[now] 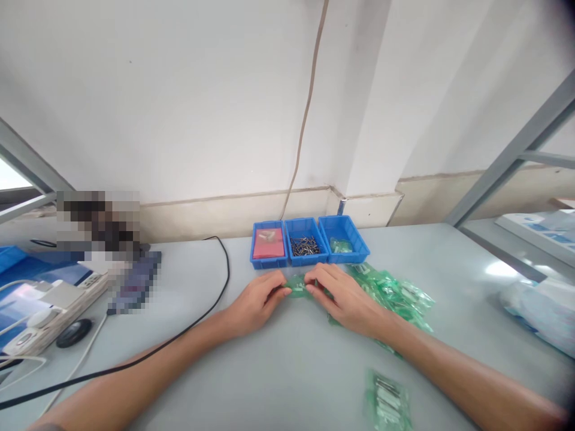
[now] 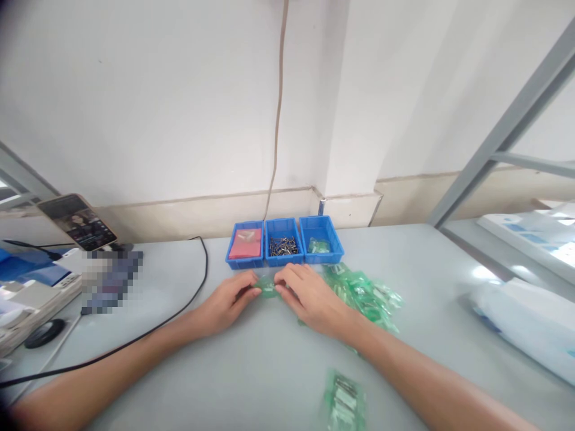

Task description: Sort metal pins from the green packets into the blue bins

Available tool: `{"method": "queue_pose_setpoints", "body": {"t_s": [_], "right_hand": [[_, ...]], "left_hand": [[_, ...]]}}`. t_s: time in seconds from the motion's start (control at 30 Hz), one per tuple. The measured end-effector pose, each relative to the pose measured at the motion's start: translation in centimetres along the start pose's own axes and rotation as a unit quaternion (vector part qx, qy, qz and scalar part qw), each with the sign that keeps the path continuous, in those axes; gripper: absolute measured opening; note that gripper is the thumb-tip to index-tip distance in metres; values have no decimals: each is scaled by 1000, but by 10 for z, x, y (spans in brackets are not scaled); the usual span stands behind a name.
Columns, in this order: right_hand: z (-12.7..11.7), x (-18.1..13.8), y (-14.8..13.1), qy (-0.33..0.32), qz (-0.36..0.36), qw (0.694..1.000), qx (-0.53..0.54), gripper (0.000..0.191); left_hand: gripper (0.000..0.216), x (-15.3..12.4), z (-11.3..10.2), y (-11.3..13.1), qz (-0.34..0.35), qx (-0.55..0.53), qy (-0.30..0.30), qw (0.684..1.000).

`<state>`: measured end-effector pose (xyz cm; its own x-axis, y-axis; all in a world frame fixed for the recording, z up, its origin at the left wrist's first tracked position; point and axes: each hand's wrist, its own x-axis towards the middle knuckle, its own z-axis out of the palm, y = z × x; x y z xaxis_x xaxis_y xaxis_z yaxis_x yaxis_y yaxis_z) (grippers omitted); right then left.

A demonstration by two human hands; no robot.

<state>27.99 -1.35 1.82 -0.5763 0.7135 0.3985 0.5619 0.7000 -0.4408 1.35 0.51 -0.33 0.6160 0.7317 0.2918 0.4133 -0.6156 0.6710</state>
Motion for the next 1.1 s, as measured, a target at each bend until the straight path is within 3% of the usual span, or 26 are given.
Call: {"method": "queue_pose_setpoints", "body": {"t_s": [0.1, 0.5, 0.83, 1.1], "right_hand": [[1, 0, 1, 2, 15, 1000, 4, 4], [5, 3, 7, 13, -56, 998, -14, 17], [6, 0, 6, 10, -25, 1000, 1, 11], [8, 2, 7, 3, -38, 999, -19, 18]], "left_hand": [[34, 0, 1, -1, -13, 1, 6, 1000], [34, 1, -4, 10, 26, 26, -24, 999], [41, 2, -5, 9, 7, 12, -11, 1000], [42, 3, -3, 7, -2, 11, -14, 1000]]}}
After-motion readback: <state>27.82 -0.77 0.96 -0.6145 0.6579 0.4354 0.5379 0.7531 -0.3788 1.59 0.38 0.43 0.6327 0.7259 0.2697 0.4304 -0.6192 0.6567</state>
